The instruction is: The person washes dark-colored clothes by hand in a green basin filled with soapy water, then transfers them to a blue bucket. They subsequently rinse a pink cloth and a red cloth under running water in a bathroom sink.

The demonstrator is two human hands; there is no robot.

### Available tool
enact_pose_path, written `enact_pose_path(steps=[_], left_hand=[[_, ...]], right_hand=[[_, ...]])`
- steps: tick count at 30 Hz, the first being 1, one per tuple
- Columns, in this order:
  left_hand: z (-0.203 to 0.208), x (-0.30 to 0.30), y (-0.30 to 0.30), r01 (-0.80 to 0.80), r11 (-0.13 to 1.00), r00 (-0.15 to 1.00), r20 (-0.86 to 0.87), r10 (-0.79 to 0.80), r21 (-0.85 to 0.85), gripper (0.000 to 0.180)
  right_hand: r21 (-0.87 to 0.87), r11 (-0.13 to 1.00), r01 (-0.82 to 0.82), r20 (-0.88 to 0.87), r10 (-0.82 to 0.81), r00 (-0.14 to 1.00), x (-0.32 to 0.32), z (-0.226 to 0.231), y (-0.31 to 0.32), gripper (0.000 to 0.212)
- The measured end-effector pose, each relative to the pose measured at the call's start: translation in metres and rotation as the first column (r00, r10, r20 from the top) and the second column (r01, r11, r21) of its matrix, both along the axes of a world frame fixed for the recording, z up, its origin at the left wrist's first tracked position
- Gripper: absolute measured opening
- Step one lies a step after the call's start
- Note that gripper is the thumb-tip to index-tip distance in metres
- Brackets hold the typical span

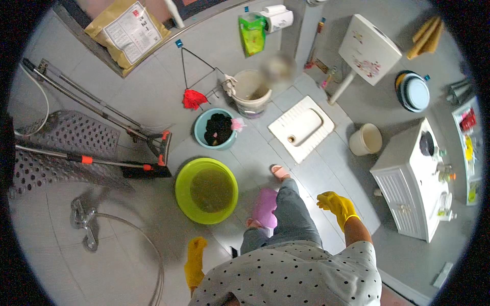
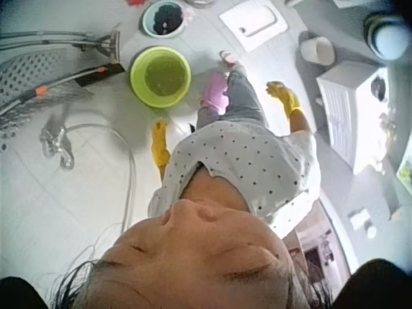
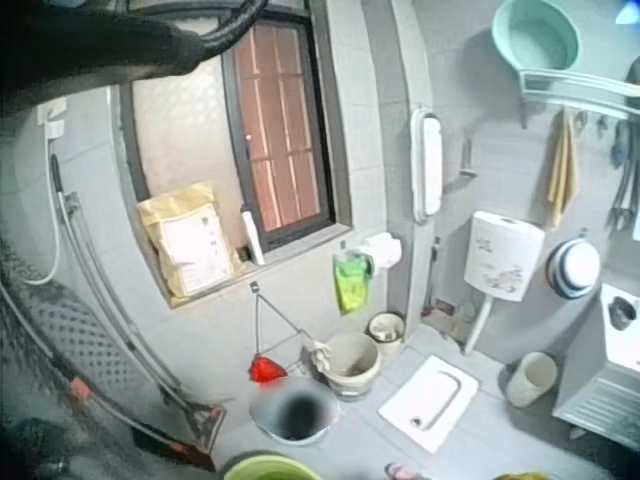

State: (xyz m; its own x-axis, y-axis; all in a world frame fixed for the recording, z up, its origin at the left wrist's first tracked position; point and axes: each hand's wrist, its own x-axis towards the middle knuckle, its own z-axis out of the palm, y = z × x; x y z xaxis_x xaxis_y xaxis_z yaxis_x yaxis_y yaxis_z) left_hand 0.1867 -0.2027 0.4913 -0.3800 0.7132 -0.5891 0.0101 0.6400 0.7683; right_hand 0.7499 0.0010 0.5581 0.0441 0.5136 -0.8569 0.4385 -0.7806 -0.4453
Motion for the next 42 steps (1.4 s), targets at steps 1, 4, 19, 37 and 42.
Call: enact_pose_path(steps=[1, 4, 19, 37, 42], left_hand=[[0.017, 0.005, -0.008, -0.030, 0.999, 0.999, -0.013, 0.030, -0.022, 0.030], [0.027, 0.003, -0.038, -0.015, 1.000, 0.998, -0.068, 0.014, -0.003, 0.033], [-0.010, 0.143, -0.103, 0.252, 0.967, 0.968, -0.017, -0.252, 0.044, 0.012], [0.009, 0.267, -0.078, 0.357, 0.902, 0.929, 0.189, -0.317, -0.243, 0.013], [0.021, 0.286, -0.024, 0.416, 0.884, 0.907, 0.165, -0.387, -0.213, 0.014]], right_hand=[[-0.008, 1.000, -0.009, 0.033, 0.009, 0.999, -0.001, 0.021, -0.015, 0.043], [0.078, 0.988, 0.132, 0.051, -0.136, 0.989, -0.003, 0.070, -0.056, 0.044], [0.211, 0.977, 0.016, 0.133, -0.045, 0.990, 0.198, 0.118, -0.196, 0.044], [-0.170, 0.724, 0.668, 0.026, -0.675, 0.738, 0.359, -0.107, -0.473, 0.041], [-0.146, 0.620, 0.771, -0.103, -0.785, 0.611, 0.340, -0.123, -0.506, 0.044]])
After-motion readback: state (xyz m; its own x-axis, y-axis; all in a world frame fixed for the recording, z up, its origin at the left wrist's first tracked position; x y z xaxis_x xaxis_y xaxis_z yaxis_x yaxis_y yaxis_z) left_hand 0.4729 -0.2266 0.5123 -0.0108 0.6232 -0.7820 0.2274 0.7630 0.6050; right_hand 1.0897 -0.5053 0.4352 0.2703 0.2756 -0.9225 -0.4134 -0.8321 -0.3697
